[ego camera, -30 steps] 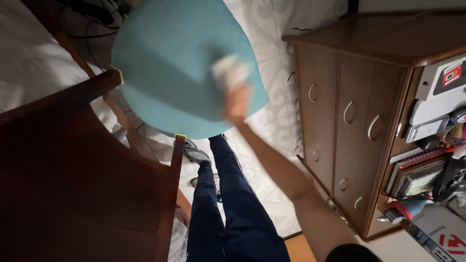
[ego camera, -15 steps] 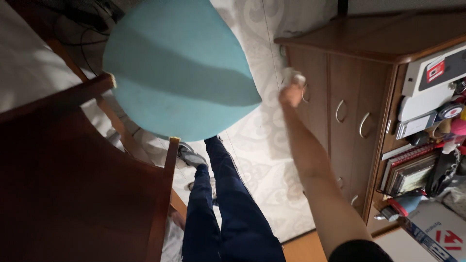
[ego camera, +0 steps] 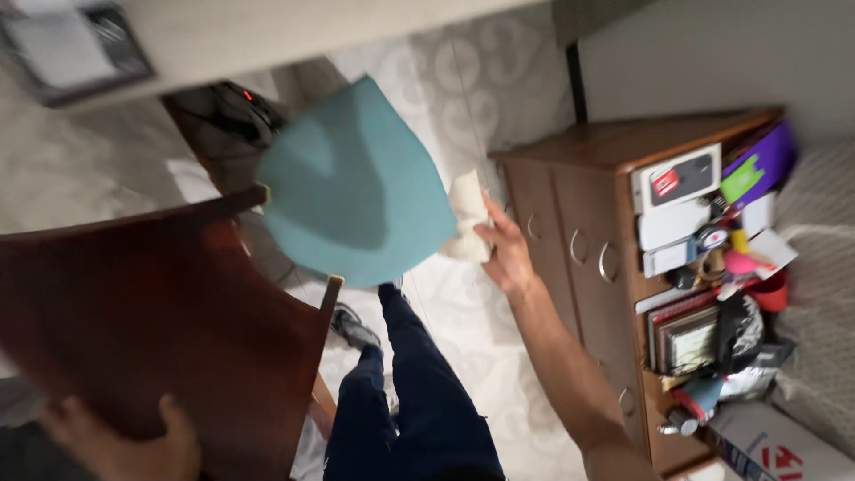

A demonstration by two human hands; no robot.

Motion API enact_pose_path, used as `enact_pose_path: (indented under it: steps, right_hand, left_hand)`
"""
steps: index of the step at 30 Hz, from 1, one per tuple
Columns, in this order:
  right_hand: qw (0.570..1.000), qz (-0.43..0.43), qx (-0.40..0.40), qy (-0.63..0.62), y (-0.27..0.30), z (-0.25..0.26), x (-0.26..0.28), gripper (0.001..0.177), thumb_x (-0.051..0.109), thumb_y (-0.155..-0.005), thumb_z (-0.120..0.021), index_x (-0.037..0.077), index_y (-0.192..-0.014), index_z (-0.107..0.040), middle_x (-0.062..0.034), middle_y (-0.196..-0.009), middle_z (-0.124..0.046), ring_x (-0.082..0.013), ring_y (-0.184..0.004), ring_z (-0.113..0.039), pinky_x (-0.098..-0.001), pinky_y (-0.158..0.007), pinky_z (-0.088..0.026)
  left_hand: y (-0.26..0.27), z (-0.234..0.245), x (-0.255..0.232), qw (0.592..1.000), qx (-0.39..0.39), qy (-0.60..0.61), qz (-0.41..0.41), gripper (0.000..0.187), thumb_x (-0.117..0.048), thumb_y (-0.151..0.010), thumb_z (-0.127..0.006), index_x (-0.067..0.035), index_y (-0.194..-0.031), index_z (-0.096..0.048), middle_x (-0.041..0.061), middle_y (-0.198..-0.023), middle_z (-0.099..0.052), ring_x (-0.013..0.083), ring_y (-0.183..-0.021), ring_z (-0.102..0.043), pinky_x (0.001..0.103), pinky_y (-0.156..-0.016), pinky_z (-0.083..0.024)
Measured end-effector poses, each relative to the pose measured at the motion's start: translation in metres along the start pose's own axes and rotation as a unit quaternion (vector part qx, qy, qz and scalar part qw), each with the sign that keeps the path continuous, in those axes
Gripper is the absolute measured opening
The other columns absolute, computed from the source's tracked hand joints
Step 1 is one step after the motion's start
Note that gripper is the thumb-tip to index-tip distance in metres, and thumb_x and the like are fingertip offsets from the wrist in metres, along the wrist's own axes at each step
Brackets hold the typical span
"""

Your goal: Wiping down a wooden chair with a cloth and moving it to a different location in the room

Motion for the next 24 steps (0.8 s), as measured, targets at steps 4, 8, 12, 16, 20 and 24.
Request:
enact_pose_path:
  steps: [4, 8, 12, 16, 20, 24]
  right_hand:
    - [0.996, 0.048, 0.075, -0.025, 0.064, -0.048, 0.046, 0.073, -0.003, -0.089, -0.071, 0.005, -0.16, -0.055, -0.0093, -0.158, -0.061, -0.0213, -0.128, -0.064, -0.0321, -0.103, -0.05]
    - [0.986, 0.098, 0.133, 0.015, 0.133, -0.106, 0.09, 0.075, -0.002, -0.09, -0.072, 0.003, -0.161, -0.05, -0.011, -0.169, -0.05, -0.022, -0.145, -0.055, -0.0332, -0.117, -0.046]
    - [0.976, 0.148, 0.159, 0.028, 0.184, -0.145, 0.094, 0.071, -0.003, -0.09, -0.072, 0.003, -0.159, -0.052, -0.0135, -0.174, -0.043, -0.0241, -0.153, -0.047, -0.0359, -0.123, -0.041]
    - [0.969, 0.14, 0.202, 0.025, 0.254, -0.199, 0.098, 0.07, -0.007, -0.092, -0.069, 0.004, -0.159, -0.052, -0.0122, -0.171, -0.048, -0.0239, -0.15, -0.051, -0.0347, -0.12, -0.045]
    - [0.958, 0.153, 0.218, 0.108, 0.31, -0.239, 0.09, 0.066, -0.003, -0.093, -0.067, 0.008, -0.158, -0.055, -0.0089, -0.17, -0.05, -0.021, -0.153, -0.048, -0.0341, -0.123, -0.04]
    - [0.929, 0.224, 0.199, 0.218, 0.343, -0.264, 0.083, 0.066, -0.005, -0.091, -0.066, 0.011, -0.154, -0.061, -0.0043, -0.163, -0.058, -0.0175, -0.155, -0.046, -0.0325, -0.128, -0.035]
  left_hand:
    - [0.008, 0.004, 0.017, 0.997, -0.003, -0.055, 0.048, 0.087, -0.028, -0.109, -0.073, 0.02, -0.173, -0.037, 0.035, -0.178, -0.022, 0.0621, -0.16, -0.033, 0.077, -0.117, -0.043]
    - [0.016, 0.012, 0.03, 0.996, 0.042, 0.06, 0.044, 0.103, -0.034, -0.093, -0.075, 0.013, -0.172, -0.028, 0.036, -0.178, -0.008, 0.0579, -0.165, -0.013, 0.07, -0.128, -0.025]
    - [0.066, 0.007, 0.047, 0.974, 0.114, 0.191, 0.032, 0.103, -0.038, -0.09, -0.072, -0.017, -0.176, -0.019, 0.025, -0.18, 0.022, 0.0447, -0.17, 0.015, 0.063, -0.135, -0.008]
    - [0.129, 0.02, 0.038, 0.948, 0.151, 0.264, 0.091, 0.1, -0.039, -0.088, -0.072, -0.017, -0.172, -0.024, 0.022, -0.179, 0.029, 0.0381, -0.168, 0.024, 0.052, -0.134, 0.001]
    - [0.178, 0.036, 0.042, 0.867, 0.187, 0.423, 0.184, 0.081, -0.022, -0.093, -0.07, -0.022, -0.167, -0.036, 0.014, -0.186, 0.012, 0.0304, -0.169, -0.001, 0.052, -0.127, -0.023]
    - [0.212, 0.044, 0.069, 0.787, 0.211, 0.485, 0.319, 0.066, -0.026, -0.097, -0.066, -0.011, -0.16, -0.053, 0.011, -0.166, -0.054, 0.0318, -0.157, -0.048, 0.045, -0.12, -0.047]
Point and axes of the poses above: each hand's wrist, its own y-axis away from the middle knuckle, its own z-axis out of the back of the hand, x = y × z, the point moved 7 cm from there along -y, towards the middle knuckle
